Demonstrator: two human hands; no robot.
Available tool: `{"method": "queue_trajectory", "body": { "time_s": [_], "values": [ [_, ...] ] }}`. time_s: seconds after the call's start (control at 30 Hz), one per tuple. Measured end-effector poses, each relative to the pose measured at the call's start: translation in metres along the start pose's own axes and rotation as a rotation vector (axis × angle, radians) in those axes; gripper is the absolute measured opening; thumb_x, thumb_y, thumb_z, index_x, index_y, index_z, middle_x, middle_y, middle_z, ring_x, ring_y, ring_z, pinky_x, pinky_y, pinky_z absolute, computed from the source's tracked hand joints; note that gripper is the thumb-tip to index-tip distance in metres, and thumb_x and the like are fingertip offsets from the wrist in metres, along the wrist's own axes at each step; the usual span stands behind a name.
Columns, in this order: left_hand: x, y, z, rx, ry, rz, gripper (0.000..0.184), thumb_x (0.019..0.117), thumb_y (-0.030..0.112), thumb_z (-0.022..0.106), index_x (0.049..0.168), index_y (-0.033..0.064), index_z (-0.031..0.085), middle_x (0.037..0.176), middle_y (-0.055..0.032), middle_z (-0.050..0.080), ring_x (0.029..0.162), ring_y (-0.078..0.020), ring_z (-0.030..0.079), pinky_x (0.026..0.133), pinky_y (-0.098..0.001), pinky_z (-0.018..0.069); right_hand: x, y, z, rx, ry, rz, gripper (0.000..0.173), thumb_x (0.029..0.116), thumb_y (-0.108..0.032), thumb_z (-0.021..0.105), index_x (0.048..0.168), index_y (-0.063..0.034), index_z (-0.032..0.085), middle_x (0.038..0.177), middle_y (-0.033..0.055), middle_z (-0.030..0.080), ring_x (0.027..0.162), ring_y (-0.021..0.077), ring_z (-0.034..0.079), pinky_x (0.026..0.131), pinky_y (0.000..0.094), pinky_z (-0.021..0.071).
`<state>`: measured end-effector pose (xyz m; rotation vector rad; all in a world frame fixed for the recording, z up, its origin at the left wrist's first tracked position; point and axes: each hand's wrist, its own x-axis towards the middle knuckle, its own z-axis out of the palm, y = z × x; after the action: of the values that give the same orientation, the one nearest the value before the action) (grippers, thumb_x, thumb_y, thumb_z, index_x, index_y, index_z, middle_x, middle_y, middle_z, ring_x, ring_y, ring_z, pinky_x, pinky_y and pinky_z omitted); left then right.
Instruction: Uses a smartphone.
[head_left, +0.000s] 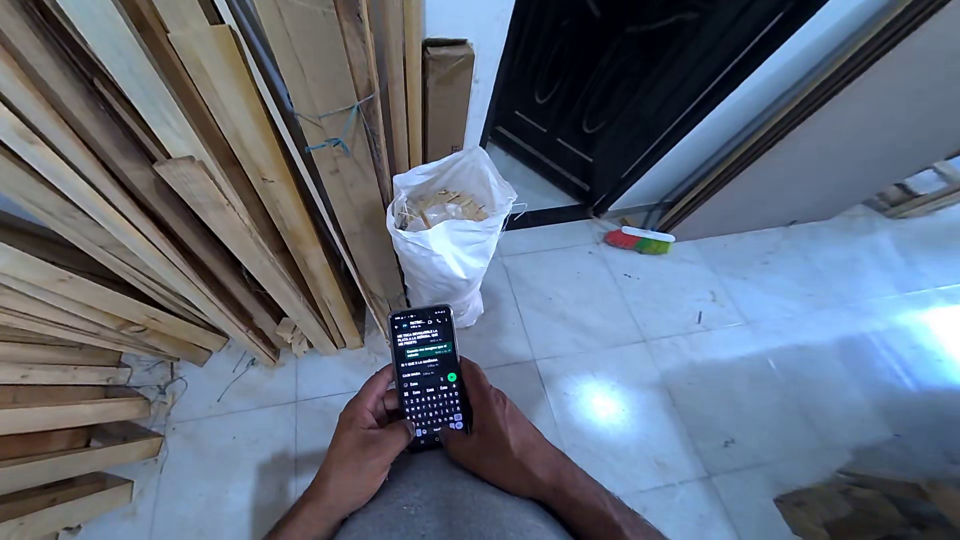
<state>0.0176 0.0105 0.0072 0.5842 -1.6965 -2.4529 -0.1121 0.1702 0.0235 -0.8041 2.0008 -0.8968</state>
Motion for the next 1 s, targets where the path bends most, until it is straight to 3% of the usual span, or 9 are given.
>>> {"method": "queue_trajectory", "body": {
  "time_s": [0.17, 1.0],
  "values": [
    [0.0005, 0.0006, 0.0008, -0.008, -0.001, 0.008, 0.063, 0.0876, -0.013, 0.054, 0.148, -0.0051, 0.037, 0.113, -0.0209, 0.072, 0.102, -0.0289, 0.073, 0.092, -0.0436, 0.0612, 0.0004, -0.004, 0.0005, -0.046, 0.004, 0.039, 0.079, 0.0853, -0.027, 0.071, 0.153, -0.0083, 0.035, 0.12, 0.0062, 0.069, 0.11, 0.0144, 0.069, 0.097, 0.0382, 0.0566],
    [0.0002, 0.0051, 0.0021, 0.06, -0.027, 0.032, 0.063, 0.0883, -0.012, 0.055, 0.148, -0.0052, 0.038, 0.113, -0.0188, 0.073, 0.102, -0.0275, 0.073, 0.093, -0.0426, 0.0613, 0.0038, -0.0021, 0.0035, 0.073, 0.101, 0.039, 0.061, 0.09, -0.038, 0.067, 0.14, -0.0091, 0.048, 0.111, 0.0016, 0.071, 0.101, 0.0098, 0.07, 0.09, 0.0347, 0.0591]
  ]
}}
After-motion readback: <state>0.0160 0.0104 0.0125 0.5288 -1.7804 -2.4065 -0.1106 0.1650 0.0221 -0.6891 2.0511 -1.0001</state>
